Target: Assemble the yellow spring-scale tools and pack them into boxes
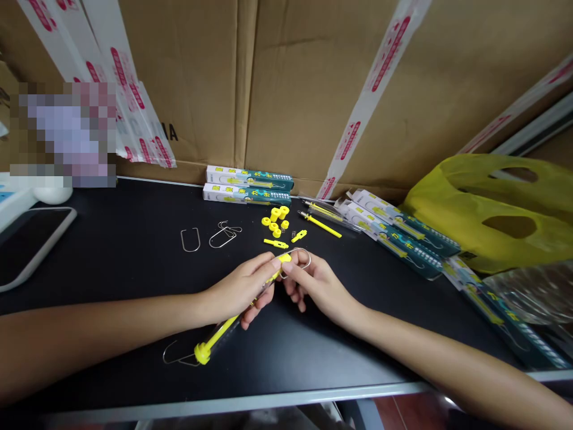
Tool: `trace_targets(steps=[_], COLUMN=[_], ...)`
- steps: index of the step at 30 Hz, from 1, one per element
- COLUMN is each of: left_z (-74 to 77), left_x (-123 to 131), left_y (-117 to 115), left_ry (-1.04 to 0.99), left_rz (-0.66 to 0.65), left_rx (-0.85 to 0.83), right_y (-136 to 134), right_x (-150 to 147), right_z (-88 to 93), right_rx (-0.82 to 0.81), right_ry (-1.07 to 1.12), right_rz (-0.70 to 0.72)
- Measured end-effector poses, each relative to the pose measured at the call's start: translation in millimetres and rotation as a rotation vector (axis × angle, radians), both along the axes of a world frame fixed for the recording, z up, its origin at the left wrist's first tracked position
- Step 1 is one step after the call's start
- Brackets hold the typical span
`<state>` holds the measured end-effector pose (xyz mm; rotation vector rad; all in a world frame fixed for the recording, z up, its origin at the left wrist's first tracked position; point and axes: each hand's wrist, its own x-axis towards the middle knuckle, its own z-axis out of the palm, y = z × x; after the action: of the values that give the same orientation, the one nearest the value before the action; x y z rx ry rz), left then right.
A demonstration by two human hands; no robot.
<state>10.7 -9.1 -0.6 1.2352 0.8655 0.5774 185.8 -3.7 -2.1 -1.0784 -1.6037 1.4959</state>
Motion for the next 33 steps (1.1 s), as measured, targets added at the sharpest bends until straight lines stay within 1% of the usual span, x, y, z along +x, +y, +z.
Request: trace_targets(steps=[2,4,7,10,18,25,30,31,33], left_z=[0.1,0.2,-0.2,0.1,7.3,7.2,6.1,5.5,3.7], left_x=[0.3,0.5,0.3,0.7,1.2,-4.1,-5.4,-6.0,-7.7], left_y=[-0.6,-1.3,-1.9,-1.5,-1.5,0.9,5.3,7.2,11.6], left_ry=[-0.013,-0.036,-0.092,-0.152,-0.265,-0.363,-0.359,-0.358,-0.338], left_rz=[0.023,0.050,0.075,0.073,-0.006,-0.124,-0.133,-0.150,-0.224], left_rx=[0.004,0.009,-0.007,-0.050,-0.227,-0.334,-0.387,-0.409,-0.472], right_y=[-0.8,-0.7,0.9,3.2,3.2,-2.2,-2.3,-1.8,-0.5], right_x=[-2.6,-3.9,-3.2,-0.5,4.8,10.2,12.2,12.1,11.8], right_z=[-1.8,-0.2,3.8,5.9,10.6,12.9,11.7,11.3,10.4], right_rx=[-0.053,-0.051,-0.056,-0.040,0.068,0.246,0.161,0.163,0.216], right_ry=[0.108,0.187,0.229,0.228,0.139,0.007,0.068,0.067,0.034], right_rz=[0.027,0.027,0.045,0.063,0.092,0.097,0.122,0.119,0.099])
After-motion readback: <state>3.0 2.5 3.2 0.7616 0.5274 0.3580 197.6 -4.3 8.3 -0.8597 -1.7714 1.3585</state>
